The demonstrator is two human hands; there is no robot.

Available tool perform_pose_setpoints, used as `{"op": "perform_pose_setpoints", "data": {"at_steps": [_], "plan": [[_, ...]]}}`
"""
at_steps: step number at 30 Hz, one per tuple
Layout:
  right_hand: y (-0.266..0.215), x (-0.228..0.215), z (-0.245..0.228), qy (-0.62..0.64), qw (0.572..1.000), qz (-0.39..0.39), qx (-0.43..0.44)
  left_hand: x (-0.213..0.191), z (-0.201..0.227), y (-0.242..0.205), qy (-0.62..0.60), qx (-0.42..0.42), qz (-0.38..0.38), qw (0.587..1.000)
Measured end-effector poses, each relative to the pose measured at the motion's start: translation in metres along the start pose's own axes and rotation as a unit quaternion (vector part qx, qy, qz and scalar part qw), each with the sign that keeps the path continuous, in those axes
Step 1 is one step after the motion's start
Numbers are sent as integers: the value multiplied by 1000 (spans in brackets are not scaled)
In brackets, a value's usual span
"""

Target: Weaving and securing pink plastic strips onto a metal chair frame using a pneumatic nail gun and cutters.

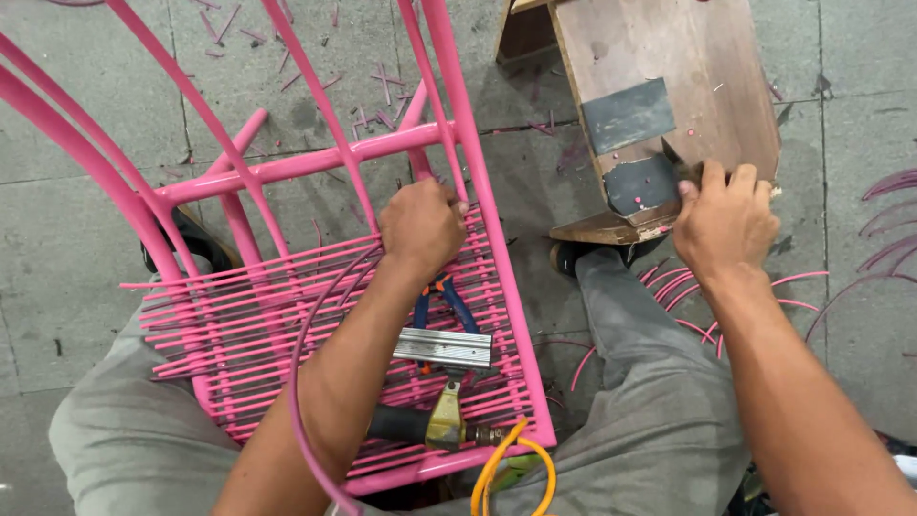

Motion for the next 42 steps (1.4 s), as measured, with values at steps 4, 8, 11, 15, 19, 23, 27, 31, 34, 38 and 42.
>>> {"op": "perform_pose_setpoints", "data": {"at_steps": [4,8,11,15,19,23,27,31,34,38,42], "plan": [[1,-19,-12,-8,1000,-7,-8,7,0,3,20,-34,-32,999],[0,-32,-30,2,999,-4,-37,5,-3,7,1,-45,-37,998],[-8,-20,-80,198,977,14,-80,7,-5,6,-10,-59,-47,997],[-5,37,-183,456,882,-48,-106,9,-9,8,-32,-56,-35,997],[0,61,-211,498,862,-89,-34,17,-20,17,-56,-46,-30,997],[1,87,-214,543,834,-103,-10,28,-25,26,-72,24,-31,997],[2,79,-212,527,844,-103,7,23,-23,23,-61,34,-74,995],[-2,73,-210,501,859,-108,17,1,-16,15,-20,-5,-64,998],[-24,27,-205,446,894,-12,-41,8,-17,18,-4,-31,-89,996],[-110,-14,-243,387,906,-46,-162,2,-21,22,-14,-46,-87,995],[-198,-74,-327,346,832,-213,-377,4,-20,18,-23,-38,-94,995]]}}
Point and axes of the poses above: each hand's wrist, its own y-axis towards the middle knuckle, its own x-axis out of the palm, z = x × y, the point moved 10 cm from there along y, towards the middle knuckle, and after that the axes turned 8 degrees about -z, right-handed, at the moved point
